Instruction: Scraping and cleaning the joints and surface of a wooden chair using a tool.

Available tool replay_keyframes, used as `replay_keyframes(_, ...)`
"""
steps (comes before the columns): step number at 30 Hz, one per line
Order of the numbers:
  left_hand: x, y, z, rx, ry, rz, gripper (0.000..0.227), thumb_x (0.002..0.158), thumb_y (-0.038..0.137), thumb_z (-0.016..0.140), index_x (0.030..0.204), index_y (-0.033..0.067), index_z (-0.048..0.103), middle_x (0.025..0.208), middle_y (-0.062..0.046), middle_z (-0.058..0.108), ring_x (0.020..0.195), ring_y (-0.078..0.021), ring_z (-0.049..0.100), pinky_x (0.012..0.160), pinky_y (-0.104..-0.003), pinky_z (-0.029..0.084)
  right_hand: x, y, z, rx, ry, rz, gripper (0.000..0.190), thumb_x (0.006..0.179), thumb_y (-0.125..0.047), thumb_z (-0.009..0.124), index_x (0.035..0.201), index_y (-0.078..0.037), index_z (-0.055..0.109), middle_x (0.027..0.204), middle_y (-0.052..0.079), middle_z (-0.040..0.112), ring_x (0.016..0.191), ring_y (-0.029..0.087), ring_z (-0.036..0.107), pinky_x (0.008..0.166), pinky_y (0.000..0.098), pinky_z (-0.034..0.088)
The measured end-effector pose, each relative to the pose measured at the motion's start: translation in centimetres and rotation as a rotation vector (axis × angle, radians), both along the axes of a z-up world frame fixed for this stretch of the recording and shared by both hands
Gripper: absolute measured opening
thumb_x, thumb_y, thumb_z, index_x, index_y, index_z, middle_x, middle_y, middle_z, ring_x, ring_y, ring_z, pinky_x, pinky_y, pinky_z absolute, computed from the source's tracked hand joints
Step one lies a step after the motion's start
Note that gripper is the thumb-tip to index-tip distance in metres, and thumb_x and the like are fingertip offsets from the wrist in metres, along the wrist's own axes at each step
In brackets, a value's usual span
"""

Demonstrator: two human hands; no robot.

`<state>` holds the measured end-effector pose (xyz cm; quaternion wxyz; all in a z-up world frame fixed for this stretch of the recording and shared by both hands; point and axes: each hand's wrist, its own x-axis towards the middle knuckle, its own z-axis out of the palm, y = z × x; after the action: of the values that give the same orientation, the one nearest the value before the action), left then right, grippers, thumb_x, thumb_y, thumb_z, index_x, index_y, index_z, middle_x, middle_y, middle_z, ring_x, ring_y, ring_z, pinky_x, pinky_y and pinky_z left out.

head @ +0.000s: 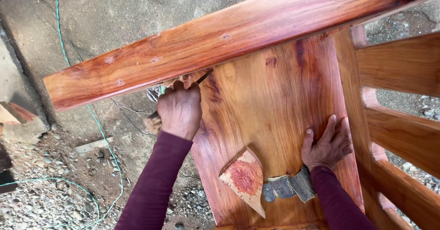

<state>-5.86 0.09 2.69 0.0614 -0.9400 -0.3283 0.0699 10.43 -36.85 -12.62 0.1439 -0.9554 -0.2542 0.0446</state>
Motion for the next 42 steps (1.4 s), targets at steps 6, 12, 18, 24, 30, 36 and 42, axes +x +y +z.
replay_keyframes(6, 1.8, -0.7, -1.0, 0.186, -0.243, -0.095, 0.021, 0.086, 0.015, 0.065, 0.102, 0.0089, 0.076, 0.089, -0.015, 0.072, 0.069, -0.0274, 0.068, 0.049, -0.039, 0.049, 0.0, 0.2, 0.4, -0.003, 0.009, -0.001, 0.077, 0.105, -0.052, 0.050, 0.168, -0.012, 0.030, 0.170, 0.028, 0.024, 0.156, 0.046, 0.023, 0.122, 0.0689, 0.015)
replay_keyframes(12, 1.6, 1.0, -2.4, -0.157, 0.004, 0.046, 0.017, 0.091, 0.016, 0.063, 0.103, 0.0157, 0.075, 0.083, -0.013, 0.072, 0.072, -0.0303, 0.069, 0.053, -0.044, 0.052, 0.0, 0.0, 0.3, -0.010, -0.002, 0.013, 0.077, 0.106, -0.051, 0.051, 0.168, -0.012, 0.030, 0.170, 0.028, 0.024, 0.156, 0.046, 0.022, 0.122, 0.0690, 0.015)
replay_keyframes(18, -2.9, 1.1, -1.6, -0.228, -0.044, 0.266, 0.016, 0.101, 0.021, 0.060, 0.095, 0.0144, 0.073, 0.089, -0.014, 0.069, 0.069, -0.0311, 0.066, 0.050, -0.045, 0.051, 0.0, 0.1, 0.5, 0.007, -0.014, 0.022, 0.076, 0.106, -0.050, 0.053, 0.168, -0.010, 0.032, 0.170, 0.028, 0.024, 0.157, 0.046, 0.023, 0.122, 0.0694, 0.017)
replay_keyframes(24, -5.5, -5.2, 6.8, -0.140, 0.087, 0.052, 0.048, 0.080, 0.004, 0.064, 0.127, 0.0104, 0.069, 0.087, -0.018, 0.067, 0.073, -0.0322, 0.068, 0.058, -0.044, 0.054, 0.0, 0.1, 0.3, 0.000, -0.005, 0.007, 0.078, 0.104, -0.049, 0.055, 0.168, -0.008, 0.033, 0.170, 0.029, 0.024, 0.157, 0.047, 0.023, 0.122, 0.0706, 0.015)
replay_keyframes(30, -11.8, -12.6, 7.7, -0.414, 0.242, 0.068, 0.065, 0.077, -0.006, 0.062, 0.139, 0.0115, 0.058, 0.085, -0.013, 0.063, 0.070, -0.0251, 0.065, 0.057, -0.042, 0.054, 0.1, 0.1, 0.6, -0.007, 0.030, 0.013, 0.078, 0.105, -0.048, 0.055, 0.169, -0.008, 0.032, 0.172, 0.029, 0.022, 0.157, 0.048, 0.021, 0.122, 0.0711, 0.014)
replay_keyframes(36, -15.8, -17.5, 8.6, -0.653, 0.415, 0.240, 0.067, 0.083, 0.004, 0.063, 0.148, 0.0179, 0.051, 0.094, -0.013, 0.061, 0.080, -0.0289, 0.066, 0.061, -0.045, 0.057, 0.2, 0.2, 0.9, 0.010, 0.043, 0.015, 0.078, 0.105, -0.047, 0.057, 0.168, -0.009, 0.032, 0.172, 0.030, 0.020, 0.157, 0.048, 0.021, 0.122, 0.0698, 0.015)
replay_keyframes(42, -19.2, -21.1, 7.6, -0.709, 0.427, 0.294, 0.071, 0.080, 0.012, 0.066, 0.149, 0.0206, 0.049, 0.099, -0.011, 0.063, 0.091, -0.0313, 0.067, 0.076, -0.048, 0.056, 0.4, -0.2, 0.8, 0.059, 0.055, 0.006, 0.081, 0.099, -0.047, 0.063, 0.166, -0.012, 0.033, 0.169, 0.028, 0.024, 0.155, 0.047, 0.021, 0.119, 0.0721, 0.013)
